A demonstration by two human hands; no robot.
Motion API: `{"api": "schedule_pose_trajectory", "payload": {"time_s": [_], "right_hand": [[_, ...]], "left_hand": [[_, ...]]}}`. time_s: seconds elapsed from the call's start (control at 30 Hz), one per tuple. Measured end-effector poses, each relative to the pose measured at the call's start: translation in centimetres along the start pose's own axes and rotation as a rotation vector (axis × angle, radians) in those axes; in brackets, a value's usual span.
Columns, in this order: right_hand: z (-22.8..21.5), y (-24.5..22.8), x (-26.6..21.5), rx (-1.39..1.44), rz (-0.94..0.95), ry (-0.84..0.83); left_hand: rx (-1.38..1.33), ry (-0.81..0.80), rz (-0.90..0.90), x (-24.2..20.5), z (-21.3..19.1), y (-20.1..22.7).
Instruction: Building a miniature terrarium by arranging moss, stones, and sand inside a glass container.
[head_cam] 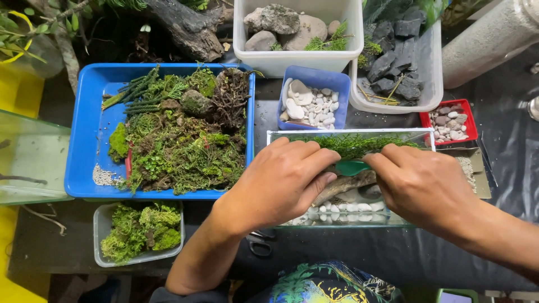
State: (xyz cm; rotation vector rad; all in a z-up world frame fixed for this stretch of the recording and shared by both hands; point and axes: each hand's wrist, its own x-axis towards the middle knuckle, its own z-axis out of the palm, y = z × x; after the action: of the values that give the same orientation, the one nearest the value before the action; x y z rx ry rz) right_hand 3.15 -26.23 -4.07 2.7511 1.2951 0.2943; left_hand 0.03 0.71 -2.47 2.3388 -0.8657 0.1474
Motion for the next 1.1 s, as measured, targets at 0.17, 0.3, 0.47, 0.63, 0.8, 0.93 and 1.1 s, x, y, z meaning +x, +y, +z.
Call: {"api": "schedule_pose_trajectory", "payload": {"time_s": [0.17,0.3,0.47,0.63,0.8,0.93,1.1], "right_hand": [[-0.7,-0.1,0.3,0.015,-0.092,0.070],[-1.3,0.2,0.2,0.059,-0.131,0.111],[-3.8,1.6,-1.3,0.176,-0.080,0.190],[-6.1,4.3,-6.0,0.429,0.256,0.227],[-3.6,10.0,-11.4,0.484,0.637,0.285],[-1.4,12.8,-11.4,0.426,0.650,0.202],[2.5,13.5,-13.1,0.102,0.661,-0.231]], "left_hand": [[0.007,0.002,-0.001,0.0,0.1,0.0],[0.006,-0.005,-0.016,0.1,0.2,0.1],[-0.004,-0.019,-0.012,0.1,0.2,0.0],[-0.011,-0.008,-0.003,0.3,-0.1,0.2],[-0.035,-0.028,-0.036,0.6,0.1,0.3],[-0.035,-0.045,-0.022,0.8,0.3,0.4],[-0.057,-0.072,-0.042,1.0,0.3,0.4]]}}
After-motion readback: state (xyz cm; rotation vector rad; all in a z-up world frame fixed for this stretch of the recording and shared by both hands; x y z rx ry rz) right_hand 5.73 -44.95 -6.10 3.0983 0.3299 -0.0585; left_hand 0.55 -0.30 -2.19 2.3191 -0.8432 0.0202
